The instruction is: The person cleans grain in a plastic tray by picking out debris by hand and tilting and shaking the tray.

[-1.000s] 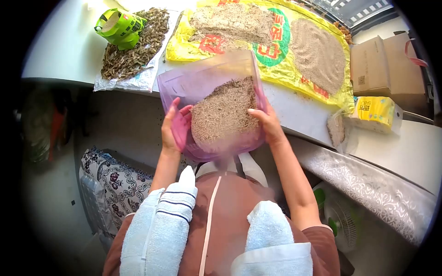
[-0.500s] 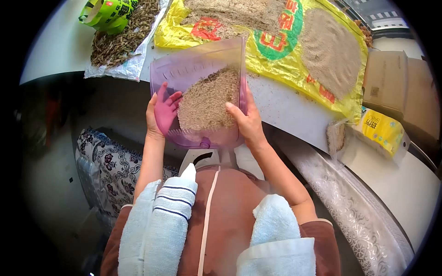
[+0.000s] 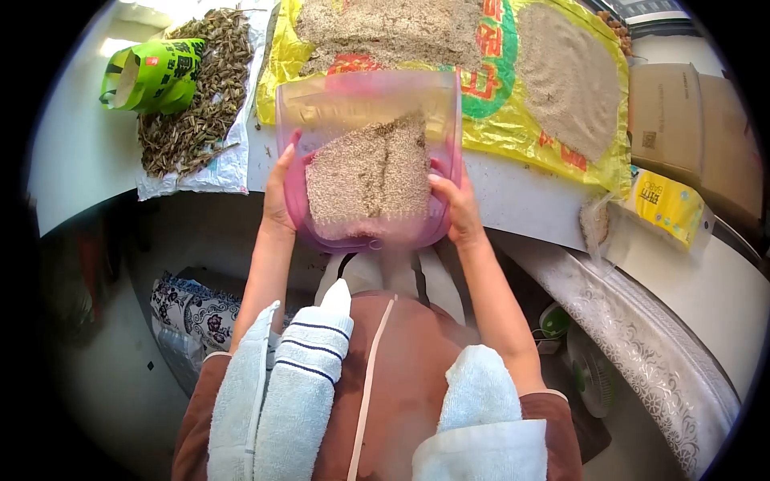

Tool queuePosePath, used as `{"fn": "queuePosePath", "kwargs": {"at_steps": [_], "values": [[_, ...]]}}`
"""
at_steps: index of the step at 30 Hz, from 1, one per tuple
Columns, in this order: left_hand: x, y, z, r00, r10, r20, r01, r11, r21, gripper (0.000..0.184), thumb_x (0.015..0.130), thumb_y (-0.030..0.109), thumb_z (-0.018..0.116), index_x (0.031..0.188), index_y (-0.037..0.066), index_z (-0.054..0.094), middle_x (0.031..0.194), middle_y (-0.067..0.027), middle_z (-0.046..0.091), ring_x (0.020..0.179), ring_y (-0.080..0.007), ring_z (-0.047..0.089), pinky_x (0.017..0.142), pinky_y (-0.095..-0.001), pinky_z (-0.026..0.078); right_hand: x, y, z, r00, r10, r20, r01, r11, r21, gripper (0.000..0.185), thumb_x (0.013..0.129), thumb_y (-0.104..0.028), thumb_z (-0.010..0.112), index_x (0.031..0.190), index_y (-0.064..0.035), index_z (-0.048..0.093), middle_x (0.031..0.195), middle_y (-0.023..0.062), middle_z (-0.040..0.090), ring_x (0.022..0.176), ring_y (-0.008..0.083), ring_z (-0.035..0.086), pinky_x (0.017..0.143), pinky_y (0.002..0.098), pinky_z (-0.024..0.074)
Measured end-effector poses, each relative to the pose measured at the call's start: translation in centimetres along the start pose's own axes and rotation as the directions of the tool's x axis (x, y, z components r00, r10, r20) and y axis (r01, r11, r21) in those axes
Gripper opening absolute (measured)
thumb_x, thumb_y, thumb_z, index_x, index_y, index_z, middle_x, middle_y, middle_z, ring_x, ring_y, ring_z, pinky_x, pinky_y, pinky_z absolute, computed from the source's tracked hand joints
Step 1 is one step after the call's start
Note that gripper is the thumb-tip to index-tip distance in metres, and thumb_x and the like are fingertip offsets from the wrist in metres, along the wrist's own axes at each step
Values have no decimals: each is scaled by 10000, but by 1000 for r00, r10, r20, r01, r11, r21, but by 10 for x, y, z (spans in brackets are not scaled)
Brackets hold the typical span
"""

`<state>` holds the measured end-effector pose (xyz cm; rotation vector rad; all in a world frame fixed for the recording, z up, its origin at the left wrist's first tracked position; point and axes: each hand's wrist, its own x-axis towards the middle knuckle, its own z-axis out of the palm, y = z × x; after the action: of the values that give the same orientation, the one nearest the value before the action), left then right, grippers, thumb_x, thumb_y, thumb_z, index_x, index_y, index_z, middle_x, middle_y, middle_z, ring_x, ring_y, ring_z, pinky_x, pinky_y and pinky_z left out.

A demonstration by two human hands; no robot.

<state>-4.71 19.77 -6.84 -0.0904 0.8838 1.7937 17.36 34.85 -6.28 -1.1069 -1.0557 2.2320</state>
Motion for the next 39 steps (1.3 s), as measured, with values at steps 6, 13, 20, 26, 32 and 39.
{"fn": "queuePosePath", "kwargs": {"at_steps": [6, 13, 20, 26, 32, 39], "values": [[38, -18, 23, 996, 85, -24, -81, 987, 142, 560, 914, 285, 534, 1411, 163, 309, 1181, -121, 528, 1057, -217, 536, 942, -361, 420, 27, -17, -15, 993, -75, 90, 51, 968, 244, 769, 762, -95, 549, 1467, -132, 243, 1433, 136, 355, 1290, 259, 395, 1039, 386, 361], [68, 33, 23, 988, -110, -113, 122, 986, 110, 508, 910, 316, 543, 1354, 126, 385, 1188, -119, 550, 1083, -250, 548, 968, -372, 430, 48, 3, 9, 997, 48, -62, -42, 994, 102, 781, 757, -124, 548, 1470, -189, 238, 1323, 151, 447, 1170, 267, 492, 1003, 387, 388], [75, 4, -12, 992, -125, -1, 125, 992, 22, 581, 921, 332, 521, 1429, 169, 291, 1299, -159, 446, 1157, -225, 474, 1013, -390, 365, 49, -1, 0, 989, -144, -26, 145, 989, 23, 798, 742, -101, 562, 1461, -40, 222, 1514, 83, 228, 1389, 187, 210, 1123, 315, 155], [82, 14, 33, 993, -94, -73, 100, 992, 82, 563, 915, 280, 536, 1399, 90, 320, 1261, -86, 493, 1146, -226, 491, 971, -370, 415, 63, -7, -18, 996, 81, -39, -75, 987, 142, 779, 766, -89, 549, 1473, -135, 225, 1394, 155, 395, 1253, 230, 426, 1045, 348, 338], [77, -21, 17, 995, -74, -66, 80, 992, 94, 622, 906, 367, 526, 1440, 171, 274, 1243, -142, 493, 1147, -247, 491, 1015, -377, 369, 63, -18, -36, 998, -70, 1, 70, 997, 12, 813, 739, -96, 563, 1470, -85, 209, 1463, 135, 313, 1341, 237, 316, 1094, 358, 248], [74, -1, 34, 994, -52, -99, 56, 998, 36, 600, 921, 291, 513, 1432, 112, 255, 1266, -135, 478, 1174, -245, 477, 1004, -377, 375, 70, -13, -28, 993, 119, -25, -117, 990, 75, 789, 758, -94, 550, 1475, -138, 223, 1342, 119, 428, 1188, 223, 468, 1013, 340, 368]]}}
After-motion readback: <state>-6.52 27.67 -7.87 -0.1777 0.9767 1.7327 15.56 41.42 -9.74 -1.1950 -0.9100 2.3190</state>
